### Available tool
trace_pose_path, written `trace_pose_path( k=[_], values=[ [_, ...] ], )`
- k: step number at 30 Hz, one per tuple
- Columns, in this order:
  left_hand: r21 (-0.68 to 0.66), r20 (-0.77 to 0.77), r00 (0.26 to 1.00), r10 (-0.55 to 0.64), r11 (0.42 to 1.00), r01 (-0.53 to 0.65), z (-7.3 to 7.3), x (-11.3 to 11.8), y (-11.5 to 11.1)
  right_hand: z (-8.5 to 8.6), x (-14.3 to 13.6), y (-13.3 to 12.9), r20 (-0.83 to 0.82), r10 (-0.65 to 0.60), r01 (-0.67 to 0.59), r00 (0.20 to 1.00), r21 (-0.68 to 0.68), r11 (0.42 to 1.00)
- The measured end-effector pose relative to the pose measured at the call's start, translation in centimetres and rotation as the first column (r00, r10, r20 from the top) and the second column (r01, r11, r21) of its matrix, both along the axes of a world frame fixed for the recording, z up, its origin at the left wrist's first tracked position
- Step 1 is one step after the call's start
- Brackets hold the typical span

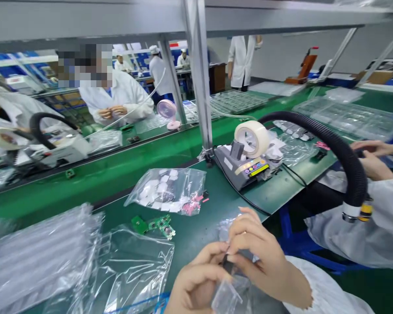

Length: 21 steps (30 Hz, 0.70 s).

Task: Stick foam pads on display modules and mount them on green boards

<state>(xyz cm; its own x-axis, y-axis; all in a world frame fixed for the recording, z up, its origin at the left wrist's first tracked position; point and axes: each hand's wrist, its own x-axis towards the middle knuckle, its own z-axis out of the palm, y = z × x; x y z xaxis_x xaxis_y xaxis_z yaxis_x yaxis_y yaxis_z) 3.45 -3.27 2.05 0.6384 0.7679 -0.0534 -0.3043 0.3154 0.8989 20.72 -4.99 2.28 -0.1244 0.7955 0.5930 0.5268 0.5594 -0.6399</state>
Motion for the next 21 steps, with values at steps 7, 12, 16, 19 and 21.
trace_pose_path(
  k=[7,12,16,19,21],
  values=[
    [-0.243,0.118,0.988,-0.103,0.962,0.129,0.4,0.7,0.0,1.9,1.2,0.3,0.186,0.086,-0.102,0.979,0.076,0.992],
    [-0.321,0.132,0.983,-0.13,0.932,0.167,0.4,0.7,0.3,1.5,1.6,0.4,0.189,0.11,-0.116,0.976,0.022,0.993],
    [-0.319,0.135,0.978,-0.157,0.928,0.193,0.2,0.7,0.3,1.1,1.6,0.2,0.169,0.138,-0.13,0.976,-0.053,0.99],
    [-0.316,0.116,0.983,-0.144,0.933,0.174,0.3,0.8,0.3,1.1,1.6,0.2,0.183,0.153,-0.142,0.971,-0.07,0.987],
    [-0.31,0.09,0.987,-0.134,0.938,0.155,0.4,0.9,0.4,1.1,1.7,0.2,0.194,0.159,-0.147,0.968,-0.076,0.986]
  ],
)
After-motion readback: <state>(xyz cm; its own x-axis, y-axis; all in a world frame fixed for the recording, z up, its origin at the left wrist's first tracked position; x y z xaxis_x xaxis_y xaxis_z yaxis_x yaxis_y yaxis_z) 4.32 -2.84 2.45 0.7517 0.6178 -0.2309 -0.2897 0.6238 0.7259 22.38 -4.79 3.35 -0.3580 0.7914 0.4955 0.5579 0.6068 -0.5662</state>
